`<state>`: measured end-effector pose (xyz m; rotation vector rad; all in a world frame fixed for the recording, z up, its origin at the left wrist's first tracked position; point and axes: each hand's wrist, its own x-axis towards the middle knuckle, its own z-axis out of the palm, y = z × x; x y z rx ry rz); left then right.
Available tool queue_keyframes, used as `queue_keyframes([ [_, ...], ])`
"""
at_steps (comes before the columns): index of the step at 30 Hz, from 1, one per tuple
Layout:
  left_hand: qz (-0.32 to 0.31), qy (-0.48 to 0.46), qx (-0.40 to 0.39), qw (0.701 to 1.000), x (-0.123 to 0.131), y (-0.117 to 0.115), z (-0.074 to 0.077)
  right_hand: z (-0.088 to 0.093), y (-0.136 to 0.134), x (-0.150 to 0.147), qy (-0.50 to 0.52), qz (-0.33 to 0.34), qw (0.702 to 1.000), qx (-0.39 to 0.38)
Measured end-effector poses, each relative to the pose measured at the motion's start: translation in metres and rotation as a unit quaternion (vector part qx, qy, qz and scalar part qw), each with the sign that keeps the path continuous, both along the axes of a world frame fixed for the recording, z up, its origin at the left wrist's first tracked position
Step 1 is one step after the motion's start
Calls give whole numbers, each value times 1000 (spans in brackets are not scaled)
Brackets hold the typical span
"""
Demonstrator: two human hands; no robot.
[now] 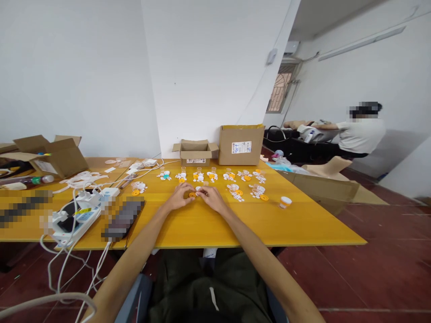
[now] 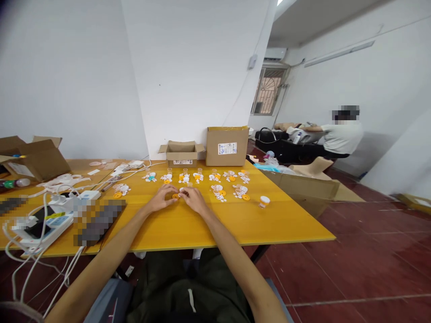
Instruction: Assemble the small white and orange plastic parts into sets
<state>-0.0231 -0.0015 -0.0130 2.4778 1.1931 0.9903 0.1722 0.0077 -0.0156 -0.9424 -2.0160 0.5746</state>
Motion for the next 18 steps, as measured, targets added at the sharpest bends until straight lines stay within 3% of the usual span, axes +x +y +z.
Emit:
queue_keyframes([
  [11, 0, -11, 25, 1000, 7, -3, 3, -1, -2, -6, 72, 82, 989, -96],
  [18, 2, -1, 13, 1000, 7, -5, 4, -1, -3, -7, 62, 73, 989, -109],
])
